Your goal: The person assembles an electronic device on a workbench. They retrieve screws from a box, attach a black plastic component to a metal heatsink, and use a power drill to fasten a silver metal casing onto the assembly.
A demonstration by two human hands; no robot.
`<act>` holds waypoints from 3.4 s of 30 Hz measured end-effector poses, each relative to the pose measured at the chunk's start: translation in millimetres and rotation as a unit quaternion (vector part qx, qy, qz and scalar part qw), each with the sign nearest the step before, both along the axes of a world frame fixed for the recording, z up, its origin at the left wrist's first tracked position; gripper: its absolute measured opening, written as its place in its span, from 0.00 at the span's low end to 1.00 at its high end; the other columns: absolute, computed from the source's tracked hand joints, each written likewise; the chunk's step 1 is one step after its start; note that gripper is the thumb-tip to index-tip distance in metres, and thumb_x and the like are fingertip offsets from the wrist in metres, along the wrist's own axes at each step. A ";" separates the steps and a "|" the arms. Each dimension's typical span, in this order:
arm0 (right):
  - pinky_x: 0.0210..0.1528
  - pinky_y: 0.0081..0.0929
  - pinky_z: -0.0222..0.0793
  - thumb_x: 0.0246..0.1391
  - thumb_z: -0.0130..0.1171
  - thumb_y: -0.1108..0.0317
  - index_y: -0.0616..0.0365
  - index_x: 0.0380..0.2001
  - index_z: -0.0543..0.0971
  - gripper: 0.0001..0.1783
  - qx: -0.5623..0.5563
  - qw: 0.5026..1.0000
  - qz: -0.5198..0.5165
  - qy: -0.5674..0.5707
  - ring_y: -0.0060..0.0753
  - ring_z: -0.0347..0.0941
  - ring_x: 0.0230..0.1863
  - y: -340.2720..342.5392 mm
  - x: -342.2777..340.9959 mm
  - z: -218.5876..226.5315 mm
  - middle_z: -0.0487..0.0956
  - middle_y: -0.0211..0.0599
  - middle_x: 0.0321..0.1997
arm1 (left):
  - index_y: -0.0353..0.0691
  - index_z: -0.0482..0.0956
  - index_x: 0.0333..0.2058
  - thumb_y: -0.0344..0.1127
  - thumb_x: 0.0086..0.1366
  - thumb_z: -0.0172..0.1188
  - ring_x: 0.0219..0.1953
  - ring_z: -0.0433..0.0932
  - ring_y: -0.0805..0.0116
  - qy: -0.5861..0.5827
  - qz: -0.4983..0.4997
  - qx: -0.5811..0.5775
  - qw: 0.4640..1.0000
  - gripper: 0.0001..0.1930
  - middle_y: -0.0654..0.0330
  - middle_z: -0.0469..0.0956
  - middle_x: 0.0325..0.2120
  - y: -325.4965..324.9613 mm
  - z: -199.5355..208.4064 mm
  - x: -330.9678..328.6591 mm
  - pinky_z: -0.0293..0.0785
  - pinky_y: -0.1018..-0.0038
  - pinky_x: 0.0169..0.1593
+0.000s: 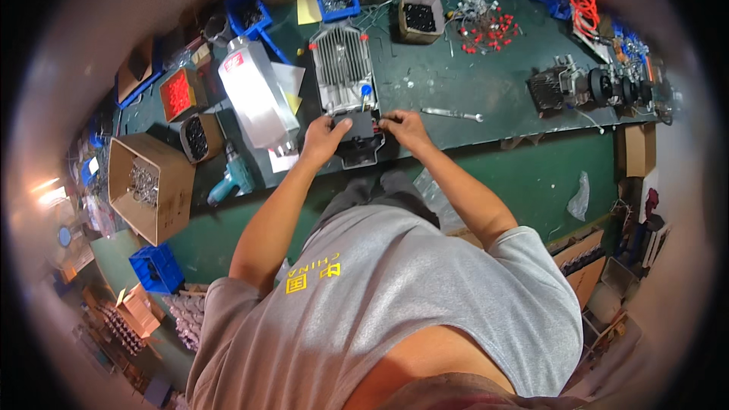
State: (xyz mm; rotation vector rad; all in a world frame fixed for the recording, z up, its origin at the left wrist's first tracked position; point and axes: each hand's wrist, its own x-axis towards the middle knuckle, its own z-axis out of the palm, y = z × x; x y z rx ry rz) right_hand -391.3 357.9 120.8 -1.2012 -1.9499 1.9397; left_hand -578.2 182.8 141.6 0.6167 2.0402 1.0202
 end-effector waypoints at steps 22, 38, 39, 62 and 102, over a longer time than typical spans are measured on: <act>0.35 0.27 0.73 0.50 0.72 0.70 0.63 0.29 0.86 0.07 -0.051 0.996 0.078 -0.014 0.21 0.77 0.30 27.4 -10.9 -13.2 0.85 0.33 0.29 | 0.30 0.76 0.29 0.50 0.62 0.70 0.26 0.69 0.74 -0.027 0.032 -0.011 0.999 0.24 0.61 0.74 0.22 6.2 40.3 10.1 0.68 0.69 0.30; 0.55 0.47 0.75 0.48 0.65 0.68 0.56 0.43 0.85 0.16 0.468 0.843 0.240 -0.113 0.56 0.80 0.50 305.9 -116.8 -18.5 0.83 0.51 0.46 | 0.34 0.78 0.45 0.37 0.63 0.68 0.37 0.83 0.57 0.141 0.254 -0.020 0.957 0.16 0.50 0.84 0.35 -54.9 50.9 78.5 0.78 0.66 0.43; 0.57 0.46 0.74 0.48 0.66 0.68 0.55 0.43 0.84 0.17 0.482 0.814 0.286 -0.150 0.57 0.79 0.51 312.3 -122.6 -27.6 0.83 0.51 0.47 | 0.34 0.77 0.45 0.35 0.63 0.67 0.38 0.83 0.56 0.155 0.257 -0.061 0.952 0.15 0.49 0.84 0.35 -70.6 49.9 86.3 0.78 0.65 0.43; 0.37 0.41 0.75 0.58 0.63 0.66 0.65 0.33 0.81 0.11 0.506 0.862 0.005 -0.003 0.46 0.81 0.31 217.5 -107.4 5.3 0.83 0.49 0.30 | 0.44 0.68 0.63 0.26 0.59 0.60 0.64 0.67 0.52 0.284 0.118 -0.354 0.883 0.31 0.53 0.70 0.60 -276.3 8.8 -24.4 0.66 0.55 0.64; 0.64 0.38 0.68 0.33 0.82 0.48 0.73 0.64 0.65 0.59 0.072 0.994 -0.069 0.032 0.50 0.75 0.60 -32.2 -44.4 41.2 0.78 0.57 0.58 | 0.37 0.83 0.36 0.27 0.62 0.68 0.29 0.77 0.80 0.124 -0.080 0.049 0.988 0.05 0.67 0.80 0.25 -152.7 216.5 10.8 0.74 0.76 0.34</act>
